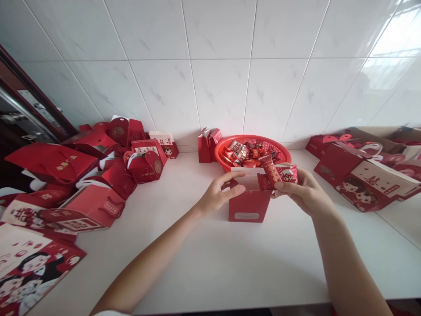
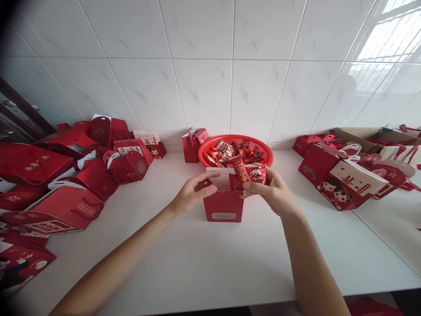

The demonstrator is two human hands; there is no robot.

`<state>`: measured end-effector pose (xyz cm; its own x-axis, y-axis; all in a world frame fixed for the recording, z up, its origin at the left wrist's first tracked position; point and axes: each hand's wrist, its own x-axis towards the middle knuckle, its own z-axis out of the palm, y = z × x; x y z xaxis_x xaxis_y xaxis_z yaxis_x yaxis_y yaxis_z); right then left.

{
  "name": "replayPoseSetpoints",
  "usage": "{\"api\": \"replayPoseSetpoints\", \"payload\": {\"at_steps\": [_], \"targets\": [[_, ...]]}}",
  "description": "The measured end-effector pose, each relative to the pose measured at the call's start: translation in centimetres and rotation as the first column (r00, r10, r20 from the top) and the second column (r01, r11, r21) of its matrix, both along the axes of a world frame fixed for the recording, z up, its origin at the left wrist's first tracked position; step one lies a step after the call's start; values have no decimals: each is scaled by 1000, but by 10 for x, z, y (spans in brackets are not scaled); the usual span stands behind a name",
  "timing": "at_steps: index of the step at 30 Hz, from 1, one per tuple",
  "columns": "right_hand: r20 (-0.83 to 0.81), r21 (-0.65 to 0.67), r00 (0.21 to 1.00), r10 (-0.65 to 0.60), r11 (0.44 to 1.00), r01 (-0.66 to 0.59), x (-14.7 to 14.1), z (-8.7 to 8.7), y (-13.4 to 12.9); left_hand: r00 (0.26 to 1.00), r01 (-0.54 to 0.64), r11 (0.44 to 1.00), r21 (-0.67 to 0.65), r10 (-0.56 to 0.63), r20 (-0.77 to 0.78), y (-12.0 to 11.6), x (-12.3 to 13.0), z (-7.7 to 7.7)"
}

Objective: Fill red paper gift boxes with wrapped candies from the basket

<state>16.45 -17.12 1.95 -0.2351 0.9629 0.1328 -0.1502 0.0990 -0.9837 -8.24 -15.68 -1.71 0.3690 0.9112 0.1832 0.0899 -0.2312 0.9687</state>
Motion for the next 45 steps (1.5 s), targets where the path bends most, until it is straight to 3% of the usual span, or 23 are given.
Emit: {"api": "replayPoseSetpoints", "payload": {"at_steps": [6, 12, 15, 19, 22, 27, 30, 33, 36, 39, 43, 45], "targets": [[-82, 88, 992, -92, 991, 99, -1, -4, 1, 1000, -10, 1000, 5, 10, -8, 1, 1, 0], [-17, 283, 975, -222, 934, 218, -10, -2, 0, 1000, 9, 1000, 18, -10, 15, 2, 2, 1], [94, 357, 969, -229, 916, 182, -12, 5, 1, 1000, 4, 1000, 7, -4, 18, 2, 1, 1], [348, 365, 921, -173, 930, 36, -8, 20, 5, 1000, 5, 1000, -19, -4, 24, 3, 0, 0], [564, 394, 794, -228, 919, -16, -3, 35, 9, 999, 11, 1000, -28, -10, 45, 4, 0, -2], [877, 353, 412, -247, 913, -203, -6, 58, 13, 997, 7, 998, -58, -3, 72, 3, 2, 0], [953, 278, 203, -226, 919, -280, -18, 70, 14, 994, 74, 997, 1, -74, 76, 0, 3, 6], [978, 210, 54, -204, 921, -328, -31, 79, 15, 991, 109, 990, 86, -115, 69, -1, 4, 10], [977, 180, -39, -208, 913, -365, -43, 87, 16, 993, 85, 993, 76, -91, 80, 0, 3, 8], [954, 209, -101, -281, 871, -445, -54, 91, 20, 995, 52, 998, 21, -54, 82, 2, 3, 3], [912, 285, -101, -397, 792, -540, -63, 86, 24, 991, 60, 998, -8, -59, 121, 4, 2, 0], [902, 314, -85, -423, 780, -541, -63, 79, 25, 985, 84, 996, 1, -83, 148, 4, 3, 0]]}}
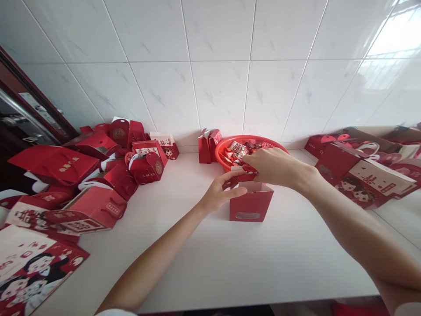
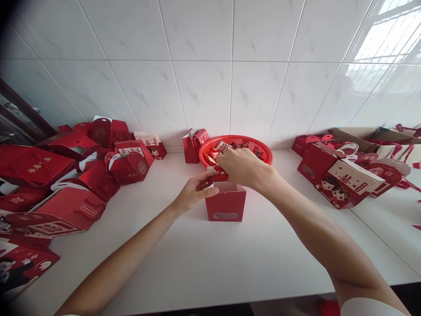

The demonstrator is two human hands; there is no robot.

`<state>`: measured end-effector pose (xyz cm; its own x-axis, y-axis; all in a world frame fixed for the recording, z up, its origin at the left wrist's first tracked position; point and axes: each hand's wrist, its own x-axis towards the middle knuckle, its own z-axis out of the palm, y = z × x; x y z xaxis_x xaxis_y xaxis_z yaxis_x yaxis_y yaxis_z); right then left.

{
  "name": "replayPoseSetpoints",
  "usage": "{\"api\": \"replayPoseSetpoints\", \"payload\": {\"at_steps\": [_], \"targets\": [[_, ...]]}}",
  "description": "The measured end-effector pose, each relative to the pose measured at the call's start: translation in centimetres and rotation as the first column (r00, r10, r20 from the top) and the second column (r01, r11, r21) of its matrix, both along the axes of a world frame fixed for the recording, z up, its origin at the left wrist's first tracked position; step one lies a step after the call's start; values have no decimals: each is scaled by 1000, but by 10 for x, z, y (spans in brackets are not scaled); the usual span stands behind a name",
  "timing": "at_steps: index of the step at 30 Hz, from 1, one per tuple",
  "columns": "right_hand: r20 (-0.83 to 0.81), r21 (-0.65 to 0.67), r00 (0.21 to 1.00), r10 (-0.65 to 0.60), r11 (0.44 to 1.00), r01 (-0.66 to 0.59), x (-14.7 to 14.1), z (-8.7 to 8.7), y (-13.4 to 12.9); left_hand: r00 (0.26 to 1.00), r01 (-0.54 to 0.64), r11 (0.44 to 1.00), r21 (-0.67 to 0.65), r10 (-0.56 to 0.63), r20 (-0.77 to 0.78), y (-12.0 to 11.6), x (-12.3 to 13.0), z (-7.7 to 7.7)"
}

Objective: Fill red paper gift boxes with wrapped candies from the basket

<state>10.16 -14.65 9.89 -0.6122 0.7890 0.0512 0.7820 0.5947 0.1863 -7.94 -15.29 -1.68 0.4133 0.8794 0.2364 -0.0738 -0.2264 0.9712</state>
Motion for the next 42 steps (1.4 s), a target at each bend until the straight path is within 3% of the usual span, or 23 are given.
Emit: {"api": "replayPoseSetpoints", "payload": {"at_steps": [6, 10, 12, 16, 18, 22, 27, 30, 34, 36, 42], "targets": [[-142, -50, 990, -23, 999, 16, 13, -14, 0, 1000, -8, 1000, 8, 8, 6, -1, 2, 1], [-405, -128, 913, -52, 992, 0, 30, -10, 6, 997, -52, 999, 3, 52, -55, -2, 1, 0], [-616, -185, 781, -103, 983, -17, 39, -9, 8, 993, -81, 997, 9, 81, -90, -2, 1, -1], [-883, -319, 409, -231, 934, -161, 55, -15, 6, 993, -72, 997, 22, 74, -89, -3, 0, 0], [-896, -368, 356, -264, 892, -264, 62, -19, 2, 998, -30, 998, 47, 33, -59, -3, 1, 1], [-872, -438, 409, -268, 801, -409, 71, -27, -1, 999, -30, 999, 42, 32, -44, -2, 1, -2], [-845, -485, 453, -284, 764, -425, 71, -38, 4, 999, -42, 999, 7, 42, -28, -1, 0, -5], [-873, -465, 369, -318, 769, -438, 68, -41, 4, 998, -39, 999, 29, 41, -52, -2, 0, -4], [-909, -412, 150, -390, 780, -470, 63, -41, 4, 998, -27, 999, 43, 30, -63, -4, 1, -1], [-904, -407, 81, -420, 787, -464, 59, -43, 5, 998, -20, 999, 50, 23, -61, -4, 1, 0], [-904, -408, 64, -422, 813, -415, 47, -47, 9, 992, -48, 998, 52, 54, -116, -3, -1, 0]]}}
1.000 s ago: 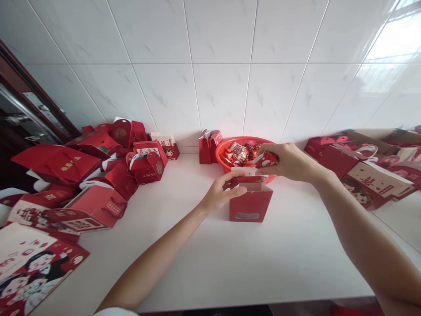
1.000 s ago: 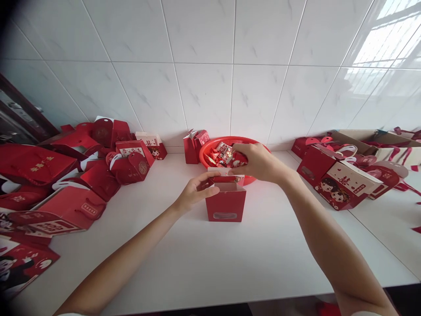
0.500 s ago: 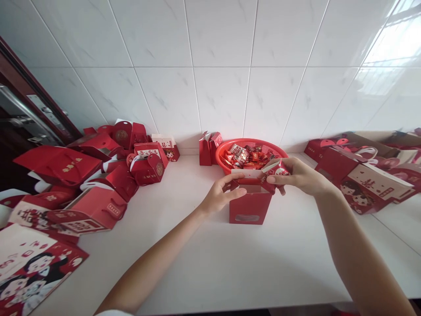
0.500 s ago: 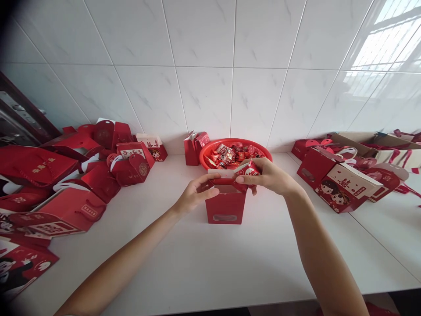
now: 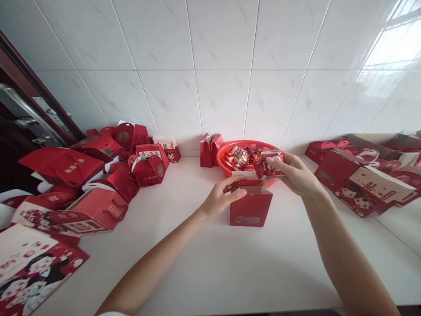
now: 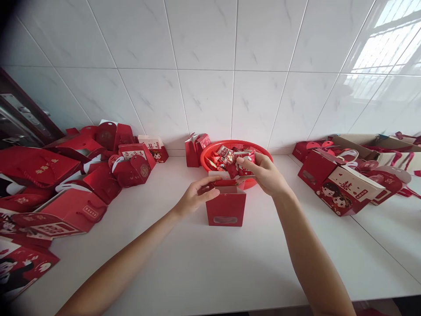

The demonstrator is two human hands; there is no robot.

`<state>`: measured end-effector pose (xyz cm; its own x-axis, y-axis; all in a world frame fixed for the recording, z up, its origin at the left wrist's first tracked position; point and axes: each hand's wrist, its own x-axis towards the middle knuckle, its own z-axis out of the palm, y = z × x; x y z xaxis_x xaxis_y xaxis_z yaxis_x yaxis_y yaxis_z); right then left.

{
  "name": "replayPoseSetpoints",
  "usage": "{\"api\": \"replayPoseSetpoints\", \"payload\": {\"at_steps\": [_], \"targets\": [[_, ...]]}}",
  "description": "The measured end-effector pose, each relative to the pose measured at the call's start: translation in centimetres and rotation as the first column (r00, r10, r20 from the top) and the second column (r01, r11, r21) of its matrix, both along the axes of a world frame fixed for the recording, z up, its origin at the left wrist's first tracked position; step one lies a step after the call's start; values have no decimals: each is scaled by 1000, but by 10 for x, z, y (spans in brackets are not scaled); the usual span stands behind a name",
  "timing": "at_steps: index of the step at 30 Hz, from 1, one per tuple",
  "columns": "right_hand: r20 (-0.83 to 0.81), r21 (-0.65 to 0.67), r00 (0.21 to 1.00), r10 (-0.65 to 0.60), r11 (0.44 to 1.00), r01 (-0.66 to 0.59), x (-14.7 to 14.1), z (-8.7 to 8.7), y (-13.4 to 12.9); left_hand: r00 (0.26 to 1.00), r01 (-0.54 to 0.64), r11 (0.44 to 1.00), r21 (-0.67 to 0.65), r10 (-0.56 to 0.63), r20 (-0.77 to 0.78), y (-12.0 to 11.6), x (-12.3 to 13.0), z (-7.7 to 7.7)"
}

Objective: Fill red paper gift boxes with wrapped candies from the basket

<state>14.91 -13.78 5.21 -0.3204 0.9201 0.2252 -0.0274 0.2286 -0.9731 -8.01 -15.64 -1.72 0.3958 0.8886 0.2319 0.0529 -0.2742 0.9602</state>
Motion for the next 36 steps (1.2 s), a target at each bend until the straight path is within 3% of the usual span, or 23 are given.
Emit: {"api": "replayPoseSetpoints", "payload": {"at_steps": [9, 20, 29, 36], "targets": [[144, 85, 986, 79, 992, -92, 1, 4, -4, 999, 21, 1000, 10, -22, 30, 1, -1, -2], [333, 199, 941, -52, 980, -16, -5, -1, -4, 999, 39, 999, 34, -40, 22, 0, 0, 2], [292, 219, 952, -88, 976, 23, -5, 6, -12, 999, -35, 999, -2, 35, -17, 2, 0, -1], [488, 401, 836, -251, 915, 41, -15, 6, -23, 999, -4, 999, -33, 5, 35, 5, 1, -3]]}}
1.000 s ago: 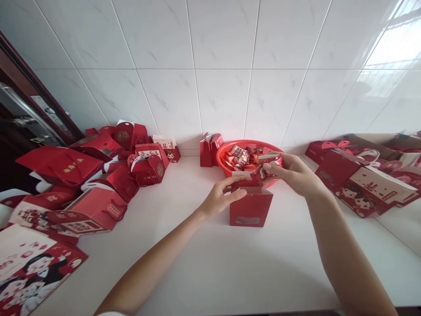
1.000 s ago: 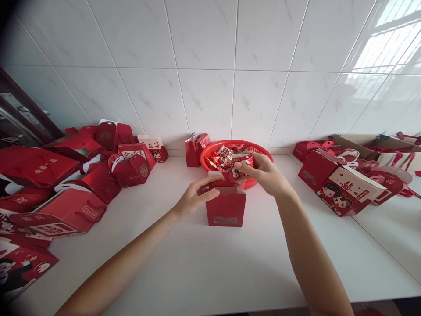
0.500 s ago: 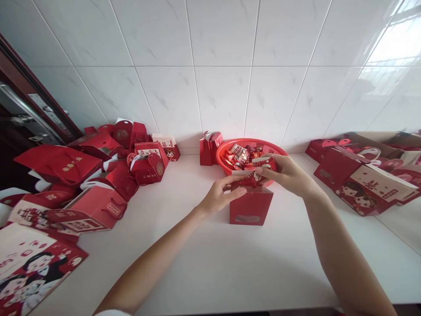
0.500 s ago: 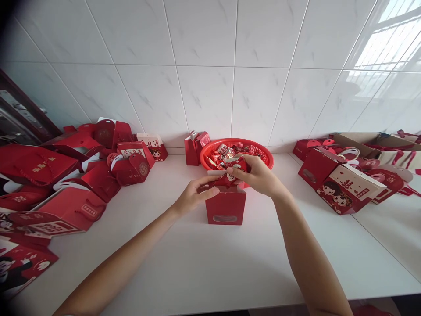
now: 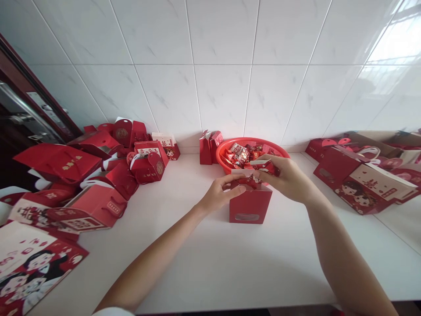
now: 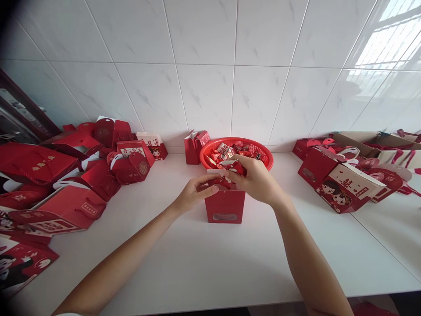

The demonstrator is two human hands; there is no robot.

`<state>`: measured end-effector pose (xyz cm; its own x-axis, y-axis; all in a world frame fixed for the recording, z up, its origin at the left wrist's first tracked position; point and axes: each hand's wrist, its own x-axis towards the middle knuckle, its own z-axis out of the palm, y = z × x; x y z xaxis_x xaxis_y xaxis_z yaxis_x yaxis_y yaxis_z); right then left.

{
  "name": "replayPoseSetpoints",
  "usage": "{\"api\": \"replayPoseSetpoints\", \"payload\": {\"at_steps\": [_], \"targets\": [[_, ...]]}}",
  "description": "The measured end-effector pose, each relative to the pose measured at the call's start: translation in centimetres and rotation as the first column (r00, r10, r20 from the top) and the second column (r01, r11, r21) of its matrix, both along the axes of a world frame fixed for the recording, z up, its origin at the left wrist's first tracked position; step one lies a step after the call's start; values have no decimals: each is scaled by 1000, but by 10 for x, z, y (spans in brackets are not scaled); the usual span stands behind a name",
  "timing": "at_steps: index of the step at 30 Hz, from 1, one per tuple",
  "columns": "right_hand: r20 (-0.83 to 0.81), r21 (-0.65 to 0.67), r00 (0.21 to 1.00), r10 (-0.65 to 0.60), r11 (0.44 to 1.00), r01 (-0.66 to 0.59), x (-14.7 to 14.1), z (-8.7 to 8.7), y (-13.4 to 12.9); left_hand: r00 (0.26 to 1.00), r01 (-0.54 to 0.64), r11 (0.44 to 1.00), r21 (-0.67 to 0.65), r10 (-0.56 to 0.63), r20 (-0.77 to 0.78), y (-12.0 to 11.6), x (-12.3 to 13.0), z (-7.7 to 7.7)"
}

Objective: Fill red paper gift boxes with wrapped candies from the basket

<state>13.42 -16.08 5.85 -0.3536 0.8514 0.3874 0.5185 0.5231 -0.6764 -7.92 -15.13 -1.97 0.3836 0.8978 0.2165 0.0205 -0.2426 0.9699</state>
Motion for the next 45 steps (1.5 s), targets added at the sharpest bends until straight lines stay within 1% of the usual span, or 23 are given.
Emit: {"api": "replayPoseSetpoints", "payload": {"at_steps": [4, 6, 8, 10, 13, 15, 18, 20, 23, 25, 27, 30, 32, 35, 38, 41, 45], "targets": [[92, 5, 996, 18, 1000, -19, -11, -2, -6, 999, 36, 999, 23, -36, 36, 1, 0, -1], [113, 19, 993, 24, 999, -26, -12, -1, -7, 999, 26, 999, 38, -27, 28, 1, 0, -1], [90, 41, 996, -10, 999, 6, -11, 0, -8, 1000, -18, 999, 38, 18, -11, 1, 0, -1], [31, 46, 998, -60, 997, 59, -7, 1, -8, 997, -57, 998, 38, 58, -47, 1, -1, 0], [-52, 12, 996, -75, 997, 76, -2, 4, -7, 997, -54, 998, 37, 55, -50, 0, -1, 1], [-118, -38, 992, -40, 999, 36, 0, 6, -7, 998, -43, 999, 23, 44, -47, 0, -1, 1], [-234, -150, 972, 8, 988, -44, 0, 7, -6, 998, -43, 999, 12, 44, -50, 0, -1, 1], [-296, -237, 955, 32, 966, -106, 0, 6, -4, 998, -44, 999, 20, 45, -51, 0, -2, 1], [-411, -347, 910, 46, 915, -203, 1, 3, 0, 998, -37, 998, 41, 39, -55, 1, -2, 0], [-487, -379, 872, 44, 889, -256, 3, 2, 3, 998, -27, 998, 56, 30, -56, 1, -2, 0], [-514, -367, 855, 69, 883, -292, 4, 2, 3, 998, -18, 998, 66, 21, -53, 1, -2, 0], [-460, -287, 876, 145, 910, -300, 5, 3, 3, 999, -13, 998, 69, 16, -43, 0, -1, 1], [-391, -213, 905, 168, 940, -267, 7, 4, 3, 999, -19, 998, 58, 21, -41, 0, -1, 2], [-260, -130, 954, 150, 973, -188, 9, 4, 4, 1000, -9, 1000, 21, 10, -22, -1, 0, 3], [-95, -83, 987, 128, 987, -136, 10, 5, 4, 1000, 12, 1000, -12, -12, 21, 0, 0, 1], [42, -29, 994, 101, 995, -100, 8, 4, 2, 999, 22, 1000, 0, -22, 33, 2, 0, -1], [145, 42, 987, 66, 996, -73, 0, 0, 1, 998, 52, 998, 41, -54, 30, 2, 0, 0]]}}
